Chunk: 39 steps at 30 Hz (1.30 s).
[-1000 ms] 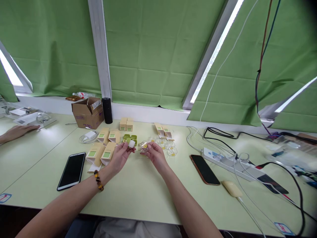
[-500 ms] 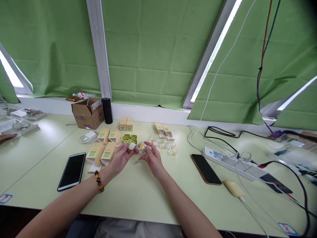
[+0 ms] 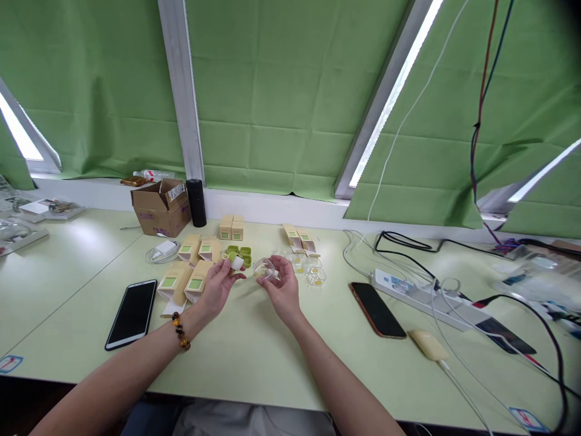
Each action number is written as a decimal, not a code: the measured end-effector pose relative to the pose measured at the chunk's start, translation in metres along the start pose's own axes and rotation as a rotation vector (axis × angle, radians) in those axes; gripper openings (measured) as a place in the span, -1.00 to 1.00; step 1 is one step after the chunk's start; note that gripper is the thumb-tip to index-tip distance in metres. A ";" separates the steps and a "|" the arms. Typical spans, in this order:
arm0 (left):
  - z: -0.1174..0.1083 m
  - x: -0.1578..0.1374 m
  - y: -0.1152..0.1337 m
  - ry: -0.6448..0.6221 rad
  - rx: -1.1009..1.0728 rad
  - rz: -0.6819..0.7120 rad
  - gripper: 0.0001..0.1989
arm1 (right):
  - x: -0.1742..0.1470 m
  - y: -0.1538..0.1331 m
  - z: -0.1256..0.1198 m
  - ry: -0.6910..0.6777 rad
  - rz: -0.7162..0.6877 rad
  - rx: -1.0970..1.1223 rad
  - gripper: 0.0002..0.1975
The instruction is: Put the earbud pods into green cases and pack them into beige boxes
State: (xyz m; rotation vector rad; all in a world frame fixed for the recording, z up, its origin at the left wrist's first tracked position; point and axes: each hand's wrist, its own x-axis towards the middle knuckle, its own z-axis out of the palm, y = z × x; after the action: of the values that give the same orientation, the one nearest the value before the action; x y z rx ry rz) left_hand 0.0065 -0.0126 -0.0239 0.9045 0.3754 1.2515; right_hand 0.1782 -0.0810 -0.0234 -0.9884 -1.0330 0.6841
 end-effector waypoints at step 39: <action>-0.006 -0.004 -0.003 -0.033 0.361 0.194 -0.63 | -0.001 0.007 0.004 -0.251 0.390 0.360 -0.41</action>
State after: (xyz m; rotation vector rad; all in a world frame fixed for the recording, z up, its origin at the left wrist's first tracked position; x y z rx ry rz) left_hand 0.0036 -0.0144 -0.0308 1.2923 0.5068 1.3679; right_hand 0.1737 -0.0769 -0.0294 -0.8036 -0.8944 1.2947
